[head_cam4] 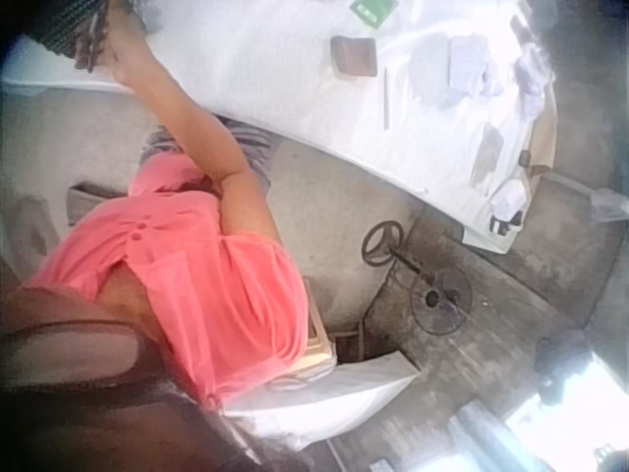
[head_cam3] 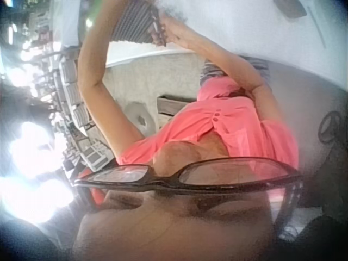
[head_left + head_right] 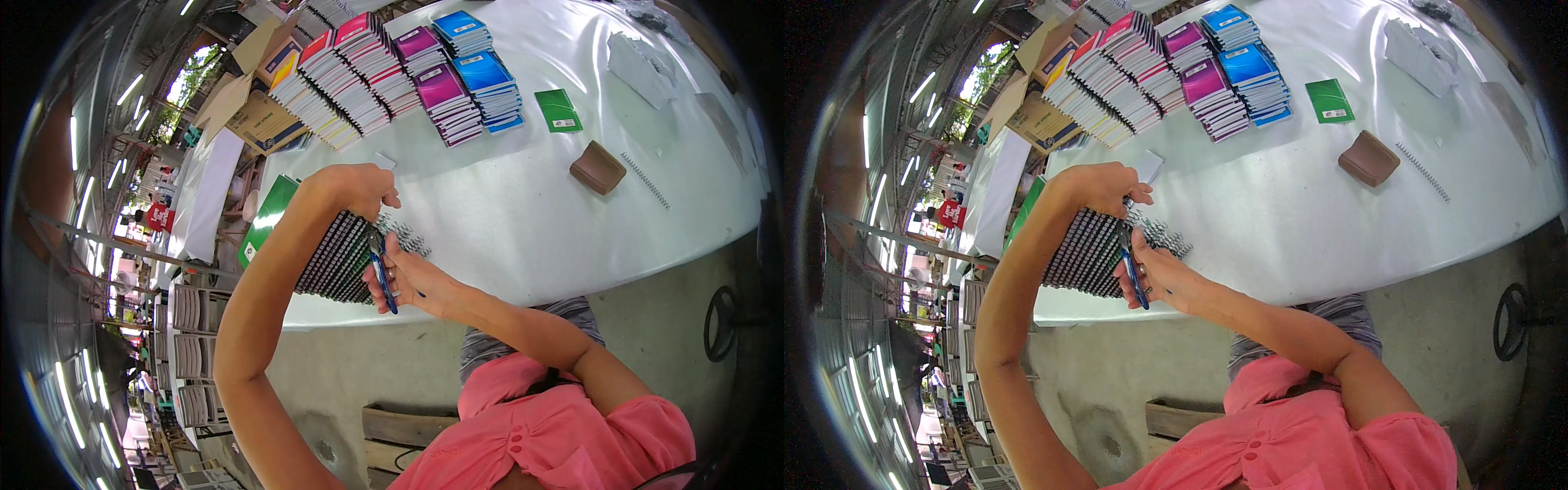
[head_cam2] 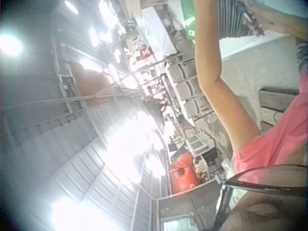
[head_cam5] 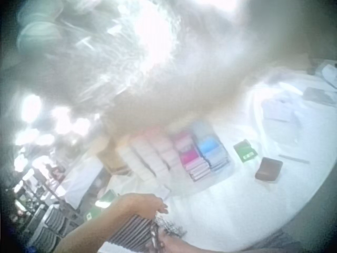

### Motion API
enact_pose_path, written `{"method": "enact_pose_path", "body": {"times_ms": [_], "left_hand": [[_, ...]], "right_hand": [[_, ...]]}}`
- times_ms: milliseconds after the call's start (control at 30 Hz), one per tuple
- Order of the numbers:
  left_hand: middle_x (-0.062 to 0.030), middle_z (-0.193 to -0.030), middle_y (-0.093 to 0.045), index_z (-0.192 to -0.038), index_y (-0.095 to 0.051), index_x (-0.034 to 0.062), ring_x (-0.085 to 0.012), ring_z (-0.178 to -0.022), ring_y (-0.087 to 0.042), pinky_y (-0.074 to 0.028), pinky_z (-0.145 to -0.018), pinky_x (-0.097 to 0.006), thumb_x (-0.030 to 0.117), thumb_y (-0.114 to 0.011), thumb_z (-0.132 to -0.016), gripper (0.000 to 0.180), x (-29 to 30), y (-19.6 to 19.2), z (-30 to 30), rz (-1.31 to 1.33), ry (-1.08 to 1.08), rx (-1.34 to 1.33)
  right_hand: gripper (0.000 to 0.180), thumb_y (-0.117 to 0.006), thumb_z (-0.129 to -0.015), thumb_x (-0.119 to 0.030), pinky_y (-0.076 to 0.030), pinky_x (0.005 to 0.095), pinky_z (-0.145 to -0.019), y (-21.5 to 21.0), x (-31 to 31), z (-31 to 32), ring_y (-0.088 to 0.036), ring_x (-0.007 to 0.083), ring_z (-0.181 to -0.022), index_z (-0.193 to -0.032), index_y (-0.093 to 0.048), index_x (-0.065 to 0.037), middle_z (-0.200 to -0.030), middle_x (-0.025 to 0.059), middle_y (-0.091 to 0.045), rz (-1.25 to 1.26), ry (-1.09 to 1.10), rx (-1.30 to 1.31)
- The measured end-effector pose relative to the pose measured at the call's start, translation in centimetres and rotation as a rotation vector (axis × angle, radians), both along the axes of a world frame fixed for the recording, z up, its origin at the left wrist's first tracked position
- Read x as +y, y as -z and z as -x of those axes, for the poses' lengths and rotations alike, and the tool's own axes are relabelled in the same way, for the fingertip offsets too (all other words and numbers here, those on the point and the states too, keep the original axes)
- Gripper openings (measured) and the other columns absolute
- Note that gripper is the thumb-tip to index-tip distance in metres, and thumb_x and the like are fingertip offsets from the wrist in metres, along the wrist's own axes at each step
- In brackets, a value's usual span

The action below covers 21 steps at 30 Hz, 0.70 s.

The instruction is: The person organizes a pile of notebook covers and inserts metal wire coils through the prepunched holes to assemble the notebooks.

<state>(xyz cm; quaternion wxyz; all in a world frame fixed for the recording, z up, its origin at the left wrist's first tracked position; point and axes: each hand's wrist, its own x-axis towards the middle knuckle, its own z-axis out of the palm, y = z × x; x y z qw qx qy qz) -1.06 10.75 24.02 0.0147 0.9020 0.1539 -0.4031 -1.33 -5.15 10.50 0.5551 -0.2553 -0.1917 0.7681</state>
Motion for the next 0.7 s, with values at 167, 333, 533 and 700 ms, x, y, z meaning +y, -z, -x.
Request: {"method": "enact_pose_path", "body": {"times_ms": [167,333,533,700], "left_hand": [[-0.0119,-0.134,-0.059,-0.118,-0.068,0.0053,-0.0325,-0.117,-0.058,-0.047,-0.099,-0.038,0.008,-0.070,-0.068,0.050,-0.3,0.4,-0.1,-0.017,0.013,0.000],[-0.0102,-0.132,-0.060,-0.118,-0.069,0.0093,-0.0327,-0.114,-0.060,-0.048,-0.098,-0.039,0.004,-0.067,-0.067,0.051,-0.7,2.0,-0.2,-0.050,0.054,0.003],[-0.0095,-0.131,-0.061,-0.117,-0.069,0.0083,-0.0314,-0.113,-0.060,-0.048,-0.098,-0.038,-0.002,-0.063,-0.067,0.052,-0.8,2.0,0.1,-0.006,0.047,-0.006],[-0.0089,-0.126,-0.064,-0.120,-0.068,0.0091,-0.0305,-0.111,-0.061,-0.049,-0.096,-0.038,0.003,-0.068,-0.070,0.051,-1.3,1.3,0.3,0.018,0.037,-0.033]], "right_hand": [[0.073,-0.034,-0.088,-0.075,-0.041,0.0326,-0.057,0.9,0.3,-0.4,-0.044,0.0160,-0.059,-0.089,-0.055,-0.006,-0.069,0.0026,-0.046,-0.044,-0.046,0.111],[0.071,-0.035,-0.089,-0.074,-0.038,0.0311,-0.053,1.2,-0.1,-0.5,-0.042,0.0156,-0.056,-0.089,-0.055,-0.006,-0.067,0.0020,-0.044,-0.024,-0.069,0.060],[0.076,-0.033,-0.087,-0.076,-0.047,0.0349,-0.063,1.1,-1.0,0.7,-0.053,0.0191,-0.065,-0.094,-0.057,-0.004,-0.073,0.0038,-0.049,0.007,0.008,0.017],[0.075,-0.033,-0.087,-0.076,-0.046,0.0346,-0.064,1.4,-0.4,0.4,-0.050,0.0179,-0.066,-0.091,-0.056,-0.005,-0.073,0.0034,-0.048,0.013,0.022,0.032]]}}
